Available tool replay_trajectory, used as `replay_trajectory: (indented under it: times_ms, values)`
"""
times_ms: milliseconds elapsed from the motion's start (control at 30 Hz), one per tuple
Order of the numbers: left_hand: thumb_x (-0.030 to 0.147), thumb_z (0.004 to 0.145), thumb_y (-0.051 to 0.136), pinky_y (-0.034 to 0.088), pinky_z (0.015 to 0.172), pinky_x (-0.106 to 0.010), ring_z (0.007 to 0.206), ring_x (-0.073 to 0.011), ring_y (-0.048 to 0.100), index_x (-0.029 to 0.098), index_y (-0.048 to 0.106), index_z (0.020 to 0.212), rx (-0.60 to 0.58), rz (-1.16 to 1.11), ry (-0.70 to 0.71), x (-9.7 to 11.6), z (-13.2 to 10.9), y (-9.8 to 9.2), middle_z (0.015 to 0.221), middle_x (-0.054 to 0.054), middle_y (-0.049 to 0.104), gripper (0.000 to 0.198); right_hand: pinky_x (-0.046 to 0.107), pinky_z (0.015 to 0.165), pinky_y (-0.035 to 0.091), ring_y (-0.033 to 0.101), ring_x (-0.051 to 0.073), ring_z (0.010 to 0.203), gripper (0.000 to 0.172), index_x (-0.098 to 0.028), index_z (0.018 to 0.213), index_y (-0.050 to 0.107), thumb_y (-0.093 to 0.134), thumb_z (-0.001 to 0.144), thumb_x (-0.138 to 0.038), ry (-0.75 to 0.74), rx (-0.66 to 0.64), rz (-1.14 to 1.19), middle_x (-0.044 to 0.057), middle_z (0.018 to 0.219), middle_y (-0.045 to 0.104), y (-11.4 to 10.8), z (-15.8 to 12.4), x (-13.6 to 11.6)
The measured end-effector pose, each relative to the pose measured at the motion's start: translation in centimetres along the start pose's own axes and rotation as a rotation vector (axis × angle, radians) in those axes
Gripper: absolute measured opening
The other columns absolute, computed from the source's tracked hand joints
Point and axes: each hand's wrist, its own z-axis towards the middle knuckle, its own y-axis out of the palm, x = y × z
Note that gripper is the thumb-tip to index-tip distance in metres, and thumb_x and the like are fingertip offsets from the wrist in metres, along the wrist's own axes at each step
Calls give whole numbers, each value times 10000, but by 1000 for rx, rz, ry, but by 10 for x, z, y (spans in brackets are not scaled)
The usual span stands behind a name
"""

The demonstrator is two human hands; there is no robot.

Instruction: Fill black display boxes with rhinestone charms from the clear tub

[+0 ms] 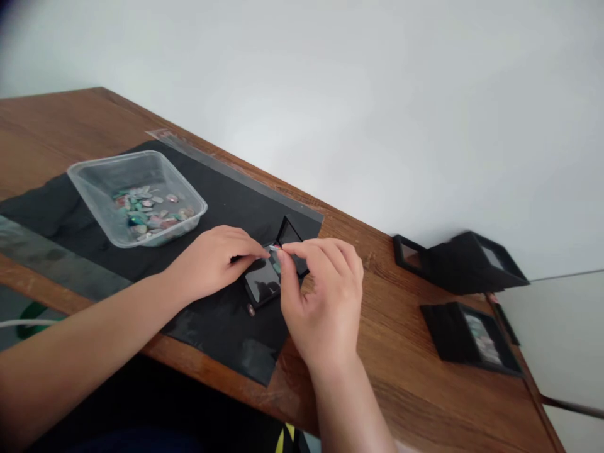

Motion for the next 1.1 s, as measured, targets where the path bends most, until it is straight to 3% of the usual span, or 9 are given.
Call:
replay_trajectory:
  times_ms: [500, 700, 1100]
  values:
    - [143, 864, 611, 468, 945, -428, 1060, -240, 643, 225, 774, 1058, -92, 29, -8, 5, -3, -5, 1104, -16, 774, 266, 368, 873, 474, 630, 181, 851, 51, -208, 870, 716, 695, 914, -192, -8, 7, 8, 11, 852, 733, -2, 0, 1]
    - [257, 880, 656, 454, 1011, -477, 1129, -274, 594, 232, 797, 1001, -74, 44, -49, 0, -5, -5, 1165, -26, 754, 188, 377, 875, 471, 639, 186, 844, 59, -212, 871, 721, 700, 906, -168, -24, 4, 10, 11, 858, 740, -3, 1, 1]
    - [336, 866, 704, 474, 918, -441, 962, -248, 594, 228, 788, 814, -12, 77, -141, 3, 1, 1, 997, -36, 747, 146, 384, 862, 483, 635, 189, 833, 66, -213, 868, 724, 705, 894, -155, -50, 31, 36, 11, 838, 738, -3, 0, -2]
